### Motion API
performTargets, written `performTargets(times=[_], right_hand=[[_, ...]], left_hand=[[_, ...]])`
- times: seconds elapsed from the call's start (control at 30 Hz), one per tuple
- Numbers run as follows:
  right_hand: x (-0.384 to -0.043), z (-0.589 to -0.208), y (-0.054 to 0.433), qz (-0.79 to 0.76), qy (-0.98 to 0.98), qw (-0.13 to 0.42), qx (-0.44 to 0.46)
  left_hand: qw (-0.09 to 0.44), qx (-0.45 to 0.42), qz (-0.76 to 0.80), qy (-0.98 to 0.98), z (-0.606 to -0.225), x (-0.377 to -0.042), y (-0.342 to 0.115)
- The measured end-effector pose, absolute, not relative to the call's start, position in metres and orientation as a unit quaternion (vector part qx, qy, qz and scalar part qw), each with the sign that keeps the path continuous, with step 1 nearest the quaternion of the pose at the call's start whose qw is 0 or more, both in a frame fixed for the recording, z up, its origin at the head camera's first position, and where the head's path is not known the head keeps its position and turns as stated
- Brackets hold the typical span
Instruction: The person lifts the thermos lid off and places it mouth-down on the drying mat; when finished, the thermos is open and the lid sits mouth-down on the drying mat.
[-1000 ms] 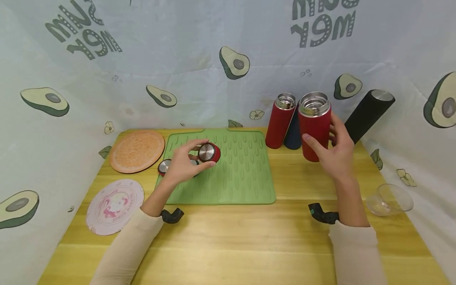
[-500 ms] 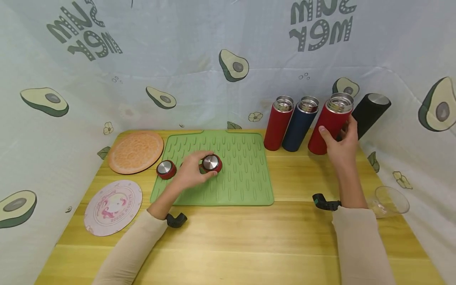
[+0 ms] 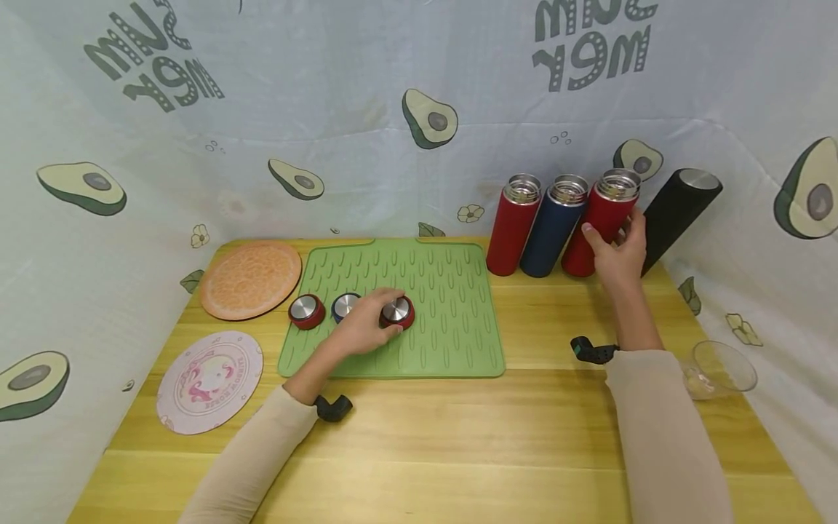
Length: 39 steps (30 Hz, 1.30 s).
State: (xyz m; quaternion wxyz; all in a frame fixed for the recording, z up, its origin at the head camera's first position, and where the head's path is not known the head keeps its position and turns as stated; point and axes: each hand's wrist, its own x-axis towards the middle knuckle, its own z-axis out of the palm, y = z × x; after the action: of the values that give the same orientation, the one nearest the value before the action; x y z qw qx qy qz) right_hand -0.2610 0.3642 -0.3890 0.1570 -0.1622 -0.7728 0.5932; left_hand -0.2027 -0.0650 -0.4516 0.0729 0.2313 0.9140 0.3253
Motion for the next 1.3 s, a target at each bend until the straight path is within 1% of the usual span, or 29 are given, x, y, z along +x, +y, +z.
performTargets(times=[0.2, 0.33, 0.7, 0.87, 1.13, 1.3], right_hand=[[-0.266, -0.402, 0.367, 0.625, -0.739, 0.179, -0.177], [-0.268, -0.408, 0.371, 0.629, -0.735, 0.183, -0.174], [-0.271, -0.406, 0.376, 0.581, -0.779, 0.139, -0.190], [-0.267, -0.402, 0.377, 0.582, -0.778, 0.131, -0.199], [-0.255, -0.400, 0.376, 0.568, -0.784, 0.144, -0.206], [-0.249, -0.401, 0.378, 0.537, -0.800, 0.180, -0.199]], left_hand=[[0.082, 0.228, 0.324, 0.914, -0.454, -0.203, -0.062], [0.082, 0.225, 0.322, 0.916, -0.455, -0.202, -0.061], [0.068, 0.224, 0.332, 0.914, -0.456, -0.202, -0.065], [0.054, 0.227, 0.337, 0.912, -0.457, -0.202, -0.067], [0.036, 0.236, 0.351, 0.905, -0.454, -0.201, -0.070], [0.024, 0.242, 0.356, 0.902, -0.454, -0.199, -0.071]])
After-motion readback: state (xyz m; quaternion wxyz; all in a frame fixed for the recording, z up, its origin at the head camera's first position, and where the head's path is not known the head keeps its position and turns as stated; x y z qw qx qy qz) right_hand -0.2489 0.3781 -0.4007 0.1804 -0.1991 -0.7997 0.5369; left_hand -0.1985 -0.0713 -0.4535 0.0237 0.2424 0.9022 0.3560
